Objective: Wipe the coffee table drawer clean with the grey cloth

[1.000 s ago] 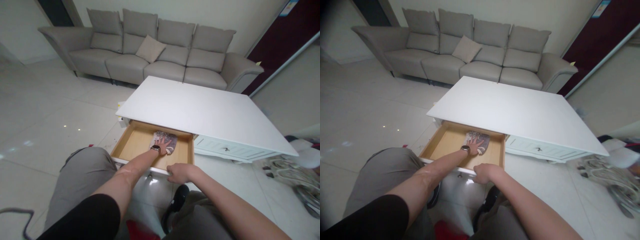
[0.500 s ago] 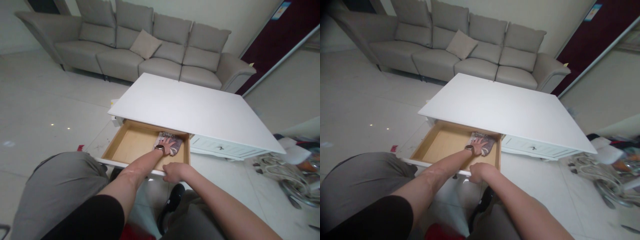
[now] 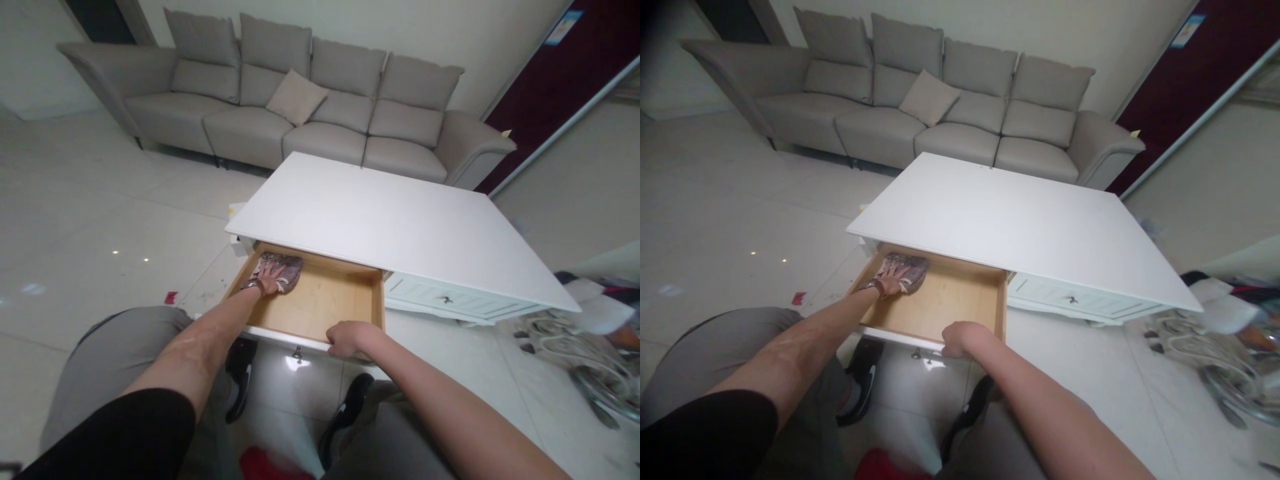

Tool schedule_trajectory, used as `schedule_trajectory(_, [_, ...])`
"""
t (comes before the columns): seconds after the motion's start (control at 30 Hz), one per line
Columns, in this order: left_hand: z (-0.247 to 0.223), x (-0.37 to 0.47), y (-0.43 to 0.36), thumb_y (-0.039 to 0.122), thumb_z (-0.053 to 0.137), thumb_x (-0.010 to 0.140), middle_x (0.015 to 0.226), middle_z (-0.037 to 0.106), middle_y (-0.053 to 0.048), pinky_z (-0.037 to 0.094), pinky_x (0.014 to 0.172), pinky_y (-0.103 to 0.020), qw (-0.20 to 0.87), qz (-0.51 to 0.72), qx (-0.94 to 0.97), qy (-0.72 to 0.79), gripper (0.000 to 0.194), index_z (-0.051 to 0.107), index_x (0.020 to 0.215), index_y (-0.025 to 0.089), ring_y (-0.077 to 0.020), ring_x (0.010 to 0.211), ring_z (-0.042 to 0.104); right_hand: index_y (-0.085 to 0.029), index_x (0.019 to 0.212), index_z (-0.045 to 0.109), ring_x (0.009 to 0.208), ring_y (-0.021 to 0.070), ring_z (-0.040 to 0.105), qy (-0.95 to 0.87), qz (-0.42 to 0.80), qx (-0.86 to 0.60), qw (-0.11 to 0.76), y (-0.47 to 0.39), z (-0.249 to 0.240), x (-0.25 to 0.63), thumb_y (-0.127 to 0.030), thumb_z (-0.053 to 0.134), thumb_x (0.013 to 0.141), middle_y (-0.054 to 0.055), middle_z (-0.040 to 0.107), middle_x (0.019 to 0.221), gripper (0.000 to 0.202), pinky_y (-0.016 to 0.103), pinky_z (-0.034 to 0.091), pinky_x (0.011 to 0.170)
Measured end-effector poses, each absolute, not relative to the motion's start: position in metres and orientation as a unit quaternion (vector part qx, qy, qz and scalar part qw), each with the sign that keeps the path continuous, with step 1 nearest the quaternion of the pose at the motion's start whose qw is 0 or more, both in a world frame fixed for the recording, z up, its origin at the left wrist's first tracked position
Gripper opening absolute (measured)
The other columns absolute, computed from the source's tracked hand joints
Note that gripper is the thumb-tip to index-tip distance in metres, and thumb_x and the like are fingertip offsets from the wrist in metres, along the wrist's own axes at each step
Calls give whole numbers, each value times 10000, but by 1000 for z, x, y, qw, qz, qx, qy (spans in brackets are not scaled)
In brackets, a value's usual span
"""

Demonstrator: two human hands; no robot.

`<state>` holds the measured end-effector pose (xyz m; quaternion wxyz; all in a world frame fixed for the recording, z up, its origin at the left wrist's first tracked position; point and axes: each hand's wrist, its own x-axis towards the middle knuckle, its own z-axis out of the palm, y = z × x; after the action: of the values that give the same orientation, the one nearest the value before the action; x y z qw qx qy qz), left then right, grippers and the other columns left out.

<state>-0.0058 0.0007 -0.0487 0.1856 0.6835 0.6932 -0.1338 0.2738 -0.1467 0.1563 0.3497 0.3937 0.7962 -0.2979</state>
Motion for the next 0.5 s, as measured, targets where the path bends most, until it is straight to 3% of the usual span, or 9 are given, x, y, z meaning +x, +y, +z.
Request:
schedule_trajectory(0.23, [-54, 6, -3, 516, 540, 870, 1741, -77, -67, 155, 1198, -694, 185, -135, 664, 712, 929, 68, 1653, 352, -437, 1559, -115, -145, 1320, 683, 1148, 337, 689, 809, -300, 386, 327, -149, 150, 285, -334, 549, 885, 208, 691, 1290, 493, 418, 555, 867])
schedule_trajectory(0.5, [-48, 61, -4, 715, 508, 843, 1732, -86, -126, 148, 1148, -768, 208, -145, 656, 711, 1035, 40, 1661, 286, -540, 1522, -119, -138, 1340, 668, 1169, 340, 678, 801, -320, 393, 319, -149, 150, 293, -328, 553, 887, 207, 674, 1324, 504, 427, 546, 896])
